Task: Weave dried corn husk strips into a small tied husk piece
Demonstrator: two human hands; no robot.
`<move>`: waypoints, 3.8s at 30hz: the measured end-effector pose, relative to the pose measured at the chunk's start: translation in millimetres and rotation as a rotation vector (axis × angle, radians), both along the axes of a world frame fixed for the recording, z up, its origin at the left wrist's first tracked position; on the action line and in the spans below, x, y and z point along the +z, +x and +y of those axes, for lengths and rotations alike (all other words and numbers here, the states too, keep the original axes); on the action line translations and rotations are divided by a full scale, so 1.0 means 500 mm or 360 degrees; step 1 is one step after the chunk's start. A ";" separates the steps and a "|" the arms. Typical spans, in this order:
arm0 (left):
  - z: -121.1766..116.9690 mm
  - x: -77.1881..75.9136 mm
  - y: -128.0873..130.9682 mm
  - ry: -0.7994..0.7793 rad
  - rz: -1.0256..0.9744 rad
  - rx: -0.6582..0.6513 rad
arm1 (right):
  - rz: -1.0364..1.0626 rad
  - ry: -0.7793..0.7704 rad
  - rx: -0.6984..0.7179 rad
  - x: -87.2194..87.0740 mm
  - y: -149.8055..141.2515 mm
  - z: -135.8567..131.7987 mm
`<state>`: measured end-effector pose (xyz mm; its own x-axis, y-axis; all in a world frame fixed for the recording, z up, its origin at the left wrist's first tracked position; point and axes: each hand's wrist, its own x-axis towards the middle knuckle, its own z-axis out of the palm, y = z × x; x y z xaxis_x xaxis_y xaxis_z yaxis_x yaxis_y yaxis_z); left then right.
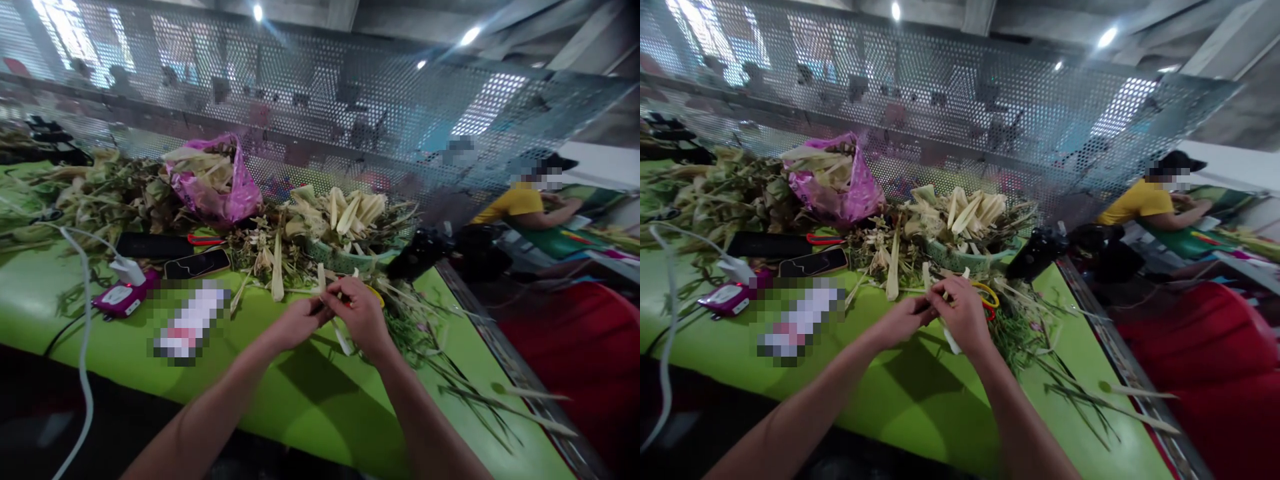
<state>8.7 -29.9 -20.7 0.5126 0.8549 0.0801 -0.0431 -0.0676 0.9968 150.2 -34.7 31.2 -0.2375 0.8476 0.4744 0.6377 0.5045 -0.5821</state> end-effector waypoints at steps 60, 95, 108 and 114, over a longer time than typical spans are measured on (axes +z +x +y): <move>0.006 0.022 -0.020 -0.0664 -0.0952 0.0527 | -0.0310 0.0103 -0.0005 -0.011 -0.009 -0.013; 0.013 0.036 -0.029 -0.0499 -0.0596 0.0366 | 0.0079 -0.0080 -0.0030 -0.014 0.012 -0.003; 0.013 0.042 -0.037 -0.0521 -0.0614 0.0338 | 0.0030 0.0090 0.0028 -0.007 0.007 -0.012; 0.015 0.043 -0.034 -0.0495 -0.0571 0.0261 | 0.0034 0.0103 -0.0006 -0.007 0.011 -0.010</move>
<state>-8.4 -22.4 0.8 0.3563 0.9333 -0.0449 -0.4005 0.1960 0.8951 155.6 -39.8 27.5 -0.2234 0.8159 0.5332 0.6275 0.5390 -0.5619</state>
